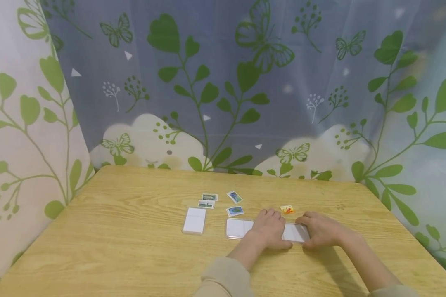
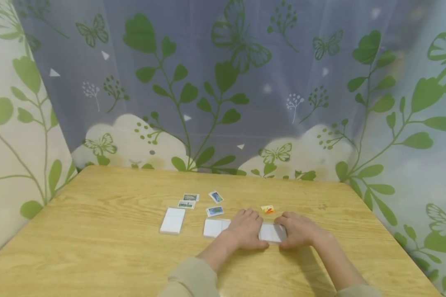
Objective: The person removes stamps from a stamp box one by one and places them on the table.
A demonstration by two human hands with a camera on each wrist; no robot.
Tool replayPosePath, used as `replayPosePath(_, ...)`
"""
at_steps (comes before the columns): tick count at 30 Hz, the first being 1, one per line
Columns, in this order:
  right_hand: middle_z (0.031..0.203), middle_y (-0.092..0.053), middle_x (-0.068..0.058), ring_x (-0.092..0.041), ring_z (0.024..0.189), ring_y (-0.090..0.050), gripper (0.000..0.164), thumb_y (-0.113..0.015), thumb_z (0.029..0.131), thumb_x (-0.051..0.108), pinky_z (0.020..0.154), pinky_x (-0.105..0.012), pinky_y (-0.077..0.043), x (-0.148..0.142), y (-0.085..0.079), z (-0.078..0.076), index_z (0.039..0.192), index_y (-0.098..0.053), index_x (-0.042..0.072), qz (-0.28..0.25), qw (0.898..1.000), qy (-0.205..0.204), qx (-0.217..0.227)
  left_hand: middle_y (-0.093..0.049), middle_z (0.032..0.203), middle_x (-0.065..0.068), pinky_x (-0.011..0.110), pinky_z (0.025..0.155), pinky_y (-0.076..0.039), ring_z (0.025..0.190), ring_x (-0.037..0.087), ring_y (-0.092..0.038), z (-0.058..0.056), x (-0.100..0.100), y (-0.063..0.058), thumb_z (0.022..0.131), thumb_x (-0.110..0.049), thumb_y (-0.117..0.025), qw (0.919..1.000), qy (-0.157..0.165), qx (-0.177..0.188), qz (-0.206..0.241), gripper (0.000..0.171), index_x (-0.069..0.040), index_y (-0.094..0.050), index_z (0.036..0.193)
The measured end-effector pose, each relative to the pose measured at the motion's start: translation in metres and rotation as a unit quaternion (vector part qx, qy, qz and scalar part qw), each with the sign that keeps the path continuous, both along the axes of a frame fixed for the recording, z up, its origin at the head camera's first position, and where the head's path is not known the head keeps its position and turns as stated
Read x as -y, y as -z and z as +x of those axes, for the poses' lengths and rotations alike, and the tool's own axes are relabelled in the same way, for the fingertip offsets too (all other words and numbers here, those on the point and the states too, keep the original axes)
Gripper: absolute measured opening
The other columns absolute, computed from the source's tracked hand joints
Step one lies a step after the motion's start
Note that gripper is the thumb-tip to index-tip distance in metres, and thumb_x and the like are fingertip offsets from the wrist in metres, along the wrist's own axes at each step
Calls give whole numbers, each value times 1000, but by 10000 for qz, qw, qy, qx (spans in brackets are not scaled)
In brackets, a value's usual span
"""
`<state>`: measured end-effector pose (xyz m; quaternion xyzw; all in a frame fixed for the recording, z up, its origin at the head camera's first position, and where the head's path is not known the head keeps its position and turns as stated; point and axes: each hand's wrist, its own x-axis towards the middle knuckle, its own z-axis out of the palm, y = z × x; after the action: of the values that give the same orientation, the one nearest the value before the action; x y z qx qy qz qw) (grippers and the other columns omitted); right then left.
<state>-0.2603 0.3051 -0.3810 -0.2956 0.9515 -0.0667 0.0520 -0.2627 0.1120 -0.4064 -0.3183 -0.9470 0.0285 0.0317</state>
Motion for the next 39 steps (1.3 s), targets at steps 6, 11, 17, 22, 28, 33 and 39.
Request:
replayPosePath(6, 100, -55, -3, -14, 81, -49, 59, -77, 62, 29, 66, -32, -44, -2, 2, -2, 112, -59, 3, -23, 10000, -51, -83, -50, 125, -7, 28, 100, -30, 117, 11, -41, 1, 1, 0, 78, -69, -51, 10000, -27, 13, -10, 67, -19, -56, 121)
replayPosePath(11, 98, -55, -2, -13, 80, -49, 59, -77, 61, 30, 65, -30, -44, -2, 1, -3, 111, -61, 3, -62, 9999, -59, -92, -51, 121, -7, 28, 99, -31, 115, 11, -42, 0, 1, 0, 79, -68, -51, 10000, -46, 11, -27, 66, -17, -56, 121)
replayPosePath(17, 98, -55, -3, -13, 79, -50, 59, -78, 61, 30, 65, -30, -44, -1, -1, -4, 111, -61, 4, -109, 9999, -26, -63, -51, 121, -6, 28, 98, -31, 115, 11, -42, -1, 1, -1, 79, -68, -51, 10000, -60, 73, -11, 66, -17, -56, 121)
replayPosePath(22, 98, -55, -3, -13, 80, -50, 60, -78, 61, 32, 66, -30, -44, -2, 0, -4, 112, -61, 4, -114, 9999, -27, -15, -51, 121, -7, 28, 98, -31, 116, 11, -42, -2, 0, 0, 79, -67, -52, 9999, -79, 147, 2, 65, -17, -57, 121)
replayPosePath(28, 99, -55, -5, -15, 80, -50, 61, -77, 61, 31, 67, -32, -45, -2, 1, -5, 112, -61, 3, -121, 9999, 7, 28, -52, 120, -7, 28, 97, -31, 114, 11, -42, -1, 1, -1, 80, -66, -51, 9998, -104, 146, -19, 62, -18, -58, 119)
replayPosePath(33, 97, -55, -4, -15, 80, -50, 59, -77, 61, 31, 67, -33, -45, -3, 2, -6, 111, -61, 3, -147, 9999, -13, -16, -51, 122, -6, 28, 99, -30, 115, 11, -42, -1, 1, 0, 81, -65, -50, 9999, -94, 121, -37, 62, -18, -57, 121)
replayPosePath(39, 94, -54, -2, -14, 79, -49, 60, -80, 62, 33, 67, -31, -45, -2, 1, -4, 110, -61, 3, -214, 9997, -13, 72, -50, 124, -6, 29, 100, -29, 118, 12, -41, -1, 1, 1, 82, -64, -51, 9998, -85, 162, 19, 63, -18, -55, 124)
